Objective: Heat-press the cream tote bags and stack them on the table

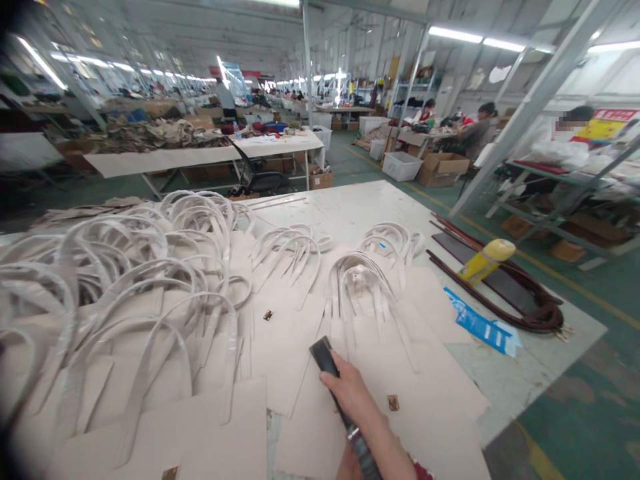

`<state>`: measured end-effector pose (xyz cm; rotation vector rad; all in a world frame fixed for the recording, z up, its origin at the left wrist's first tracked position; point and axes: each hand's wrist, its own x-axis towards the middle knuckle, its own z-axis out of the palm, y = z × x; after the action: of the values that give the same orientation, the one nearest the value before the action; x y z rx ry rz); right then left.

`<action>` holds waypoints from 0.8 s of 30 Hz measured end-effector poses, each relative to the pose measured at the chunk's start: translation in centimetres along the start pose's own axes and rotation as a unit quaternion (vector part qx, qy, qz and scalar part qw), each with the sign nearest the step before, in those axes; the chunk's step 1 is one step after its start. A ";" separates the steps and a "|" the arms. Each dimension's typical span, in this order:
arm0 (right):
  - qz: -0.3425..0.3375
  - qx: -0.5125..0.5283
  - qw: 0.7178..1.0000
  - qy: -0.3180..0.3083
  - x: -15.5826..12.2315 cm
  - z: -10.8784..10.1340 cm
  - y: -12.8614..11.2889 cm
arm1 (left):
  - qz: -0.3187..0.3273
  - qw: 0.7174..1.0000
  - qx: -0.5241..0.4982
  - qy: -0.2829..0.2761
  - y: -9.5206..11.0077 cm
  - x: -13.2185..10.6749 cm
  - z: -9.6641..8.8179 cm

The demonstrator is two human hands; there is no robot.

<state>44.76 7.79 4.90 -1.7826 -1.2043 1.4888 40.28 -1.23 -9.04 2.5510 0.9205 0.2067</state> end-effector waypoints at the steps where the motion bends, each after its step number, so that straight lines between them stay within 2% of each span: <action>1: -0.001 0.004 1.000 -0.001 -0.1 0.0 0.1 | -0.001 1.000 -0.001 -0.004 0.1 0.4 0.0; 7: 0.007 0.017 1.000 0.003 -1.5 0.4 1.2 | -0.025 0.999 -0.021 -0.036 0.9 1.1 0.4; 11: -0.009 0.035 0.999 0.010 -0.5 0.9 0.0 | -0.026 0.996 -0.040 -0.076 0.0 0.9 0.6; 14: -0.032 0.048 0.998 0.036 -1.6 -0.1 -0.4 | -0.020 0.995 -0.044 -0.087 -0.8 1.0 0.6; 16: -0.075 0.075 0.992 0.066 -3.7 -1.7 0.4 | -0.008 0.995 -0.044 -0.093 -1.0 1.2 0.2; 18: -0.106 0.105 0.982 0.113 -6.3 -4.0 2.1 | -0.009 0.994 -0.042 -0.096 -1.0 1.4 -0.9; 19: -0.092 0.115 0.979 0.144 -7.6 -5.3 3.3 | -0.006 0.995 -0.040 -0.092 -0.9 1.7 -1.6; 21: -0.005 0.126 0.974 0.190 -9.4 -8.2 5.8 | 0.011 0.997 -0.032 -0.066 -0.5 2.6 -3.4; 24: 0.074 0.156 0.961 0.218 -10.2 -11.9 8.7 | 0.043 0.999 -0.007 -0.015 0.4 4.5 -5.4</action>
<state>58.71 -3.38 5.79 -1.8751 -0.5953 1.1916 42.50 3.24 -4.02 2.5752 0.7962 0.1988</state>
